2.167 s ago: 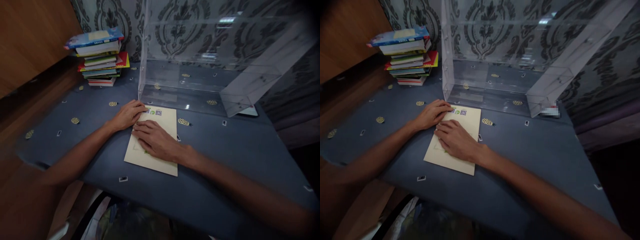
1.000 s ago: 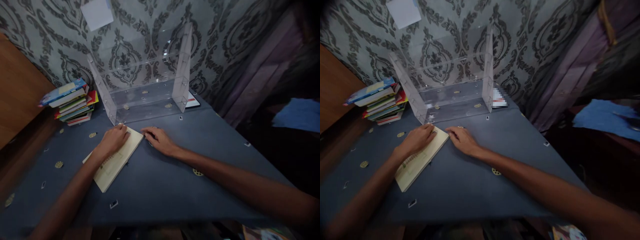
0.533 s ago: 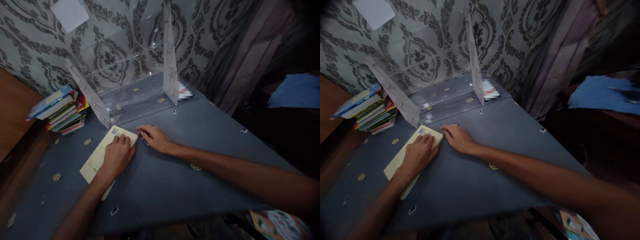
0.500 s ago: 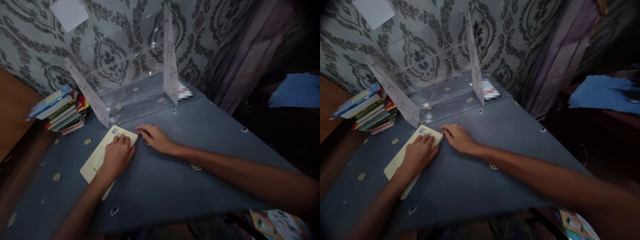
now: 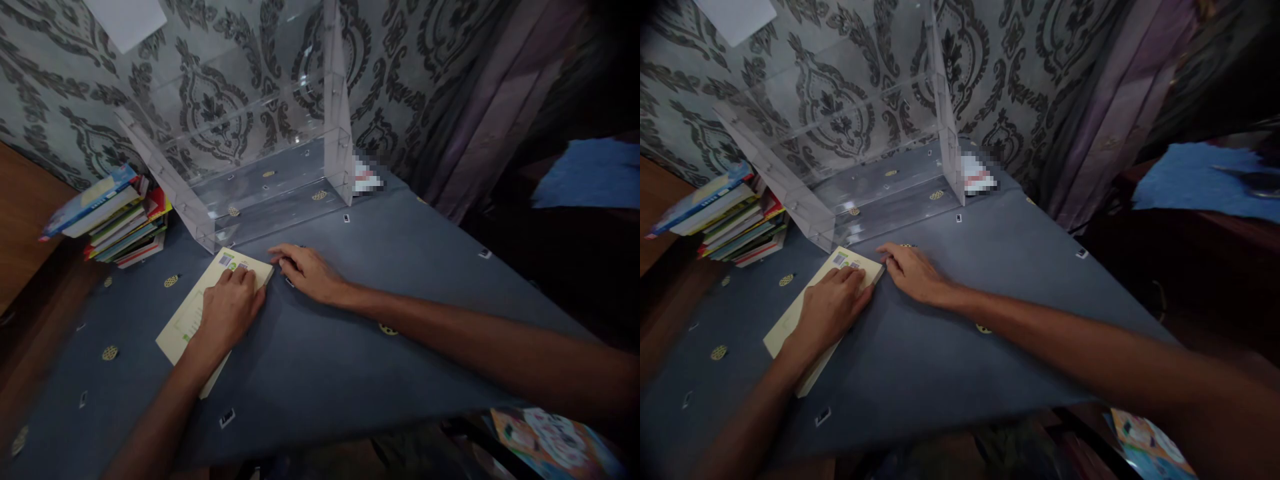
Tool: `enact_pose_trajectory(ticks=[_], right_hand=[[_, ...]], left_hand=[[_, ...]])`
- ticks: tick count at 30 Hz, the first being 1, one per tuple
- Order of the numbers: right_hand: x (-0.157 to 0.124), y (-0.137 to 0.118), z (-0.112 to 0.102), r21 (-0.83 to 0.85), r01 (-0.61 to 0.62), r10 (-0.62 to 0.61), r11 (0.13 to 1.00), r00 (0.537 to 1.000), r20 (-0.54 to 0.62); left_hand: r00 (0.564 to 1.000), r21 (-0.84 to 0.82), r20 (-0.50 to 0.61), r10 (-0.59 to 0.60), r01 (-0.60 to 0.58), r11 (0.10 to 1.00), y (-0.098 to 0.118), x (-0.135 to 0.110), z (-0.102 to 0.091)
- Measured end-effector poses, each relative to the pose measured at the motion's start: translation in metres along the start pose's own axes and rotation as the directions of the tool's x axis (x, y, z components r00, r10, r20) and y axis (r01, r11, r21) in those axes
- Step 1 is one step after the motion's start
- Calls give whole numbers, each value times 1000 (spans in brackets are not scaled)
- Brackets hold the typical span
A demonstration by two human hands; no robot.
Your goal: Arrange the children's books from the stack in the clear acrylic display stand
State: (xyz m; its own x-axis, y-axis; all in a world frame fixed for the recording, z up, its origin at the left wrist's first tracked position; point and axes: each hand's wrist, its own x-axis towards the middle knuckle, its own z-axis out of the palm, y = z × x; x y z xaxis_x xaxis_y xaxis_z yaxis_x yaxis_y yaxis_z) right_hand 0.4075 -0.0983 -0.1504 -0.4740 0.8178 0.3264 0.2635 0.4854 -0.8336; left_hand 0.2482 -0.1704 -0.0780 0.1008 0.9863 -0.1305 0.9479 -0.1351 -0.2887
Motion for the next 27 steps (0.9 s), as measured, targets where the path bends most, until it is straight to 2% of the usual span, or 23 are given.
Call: enact_pose_trajectory(ticks=[8,14,21,27], right_hand=[[0,-2,0,-19,-6,6,1000,1000,2],[-1,1,1,-42,32,-33,999,999,-22],[-4,-4,-1,8,64,-64,998,997,-42],[-5,-8,0,-58,168,-168,984,986,7]], left_hand=[[1000,6,1,25,-25,1000,-1,1,-3],[998,-20,-53,38,-39,999,-8,1,-4],[996,-49,-89,32,-36,998,-11,1,0],[999,-6,-30,28,-28,1000,-1,0,-2]])
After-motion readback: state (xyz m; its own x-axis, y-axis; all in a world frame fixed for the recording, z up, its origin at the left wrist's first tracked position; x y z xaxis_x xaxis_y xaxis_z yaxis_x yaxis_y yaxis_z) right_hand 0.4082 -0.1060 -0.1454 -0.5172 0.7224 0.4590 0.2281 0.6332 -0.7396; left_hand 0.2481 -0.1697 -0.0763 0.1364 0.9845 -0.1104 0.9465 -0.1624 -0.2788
